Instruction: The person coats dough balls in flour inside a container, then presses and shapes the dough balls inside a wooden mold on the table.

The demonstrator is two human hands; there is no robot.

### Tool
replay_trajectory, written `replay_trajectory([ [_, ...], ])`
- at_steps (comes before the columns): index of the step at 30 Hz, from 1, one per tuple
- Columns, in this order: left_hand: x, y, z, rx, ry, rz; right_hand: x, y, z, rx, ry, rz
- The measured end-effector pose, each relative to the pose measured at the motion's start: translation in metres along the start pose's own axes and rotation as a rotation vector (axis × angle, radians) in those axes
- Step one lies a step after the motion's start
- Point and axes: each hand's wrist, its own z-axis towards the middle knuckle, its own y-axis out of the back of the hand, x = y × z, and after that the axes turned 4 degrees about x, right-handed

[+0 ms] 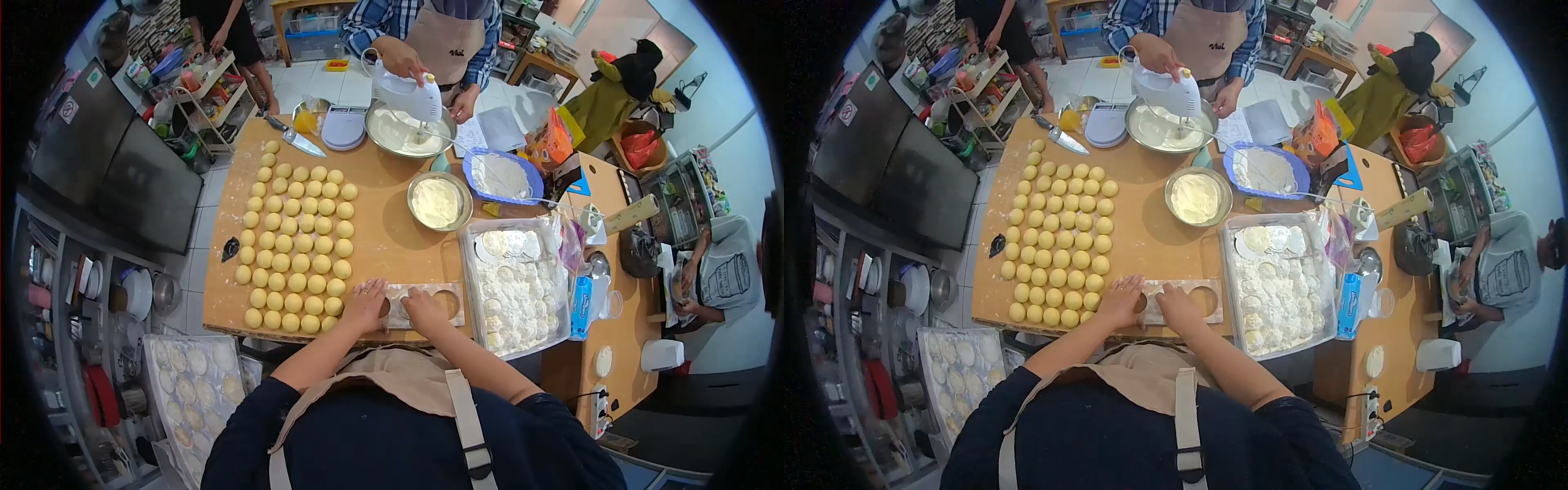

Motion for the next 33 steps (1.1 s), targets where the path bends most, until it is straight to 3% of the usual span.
replay_trajectory([
  [4, -0.001, 0.002, 0.0, -0.001, 0.007, -0.012, -0.011, 0.012, 0.001, 0.058, -0.048, 0.108],
  [7, -0.004, 0.007, -0.003, 0.029, 0.015, -0.025, -0.036, 0.039, -0.002, -0.21, -0.104, 0.323],
  [11, -0.003, 0.008, 0.0, 0.066, 0.01, 0.009, -0.051, 0.062, -0.01, -0.178, -0.199, 0.256],
  [19, -0.003, 0.009, -0.001, 0.047, 0.006, -0.002, -0.017, 0.017, -0.009, 0.055, -0.021, 0.048],
  [33, -0.003, 0.008, -0.004, 0.03, 0.004, -0.053, -0.017, -0.009, 0.0, -0.007, 0.042, -0.031],
])
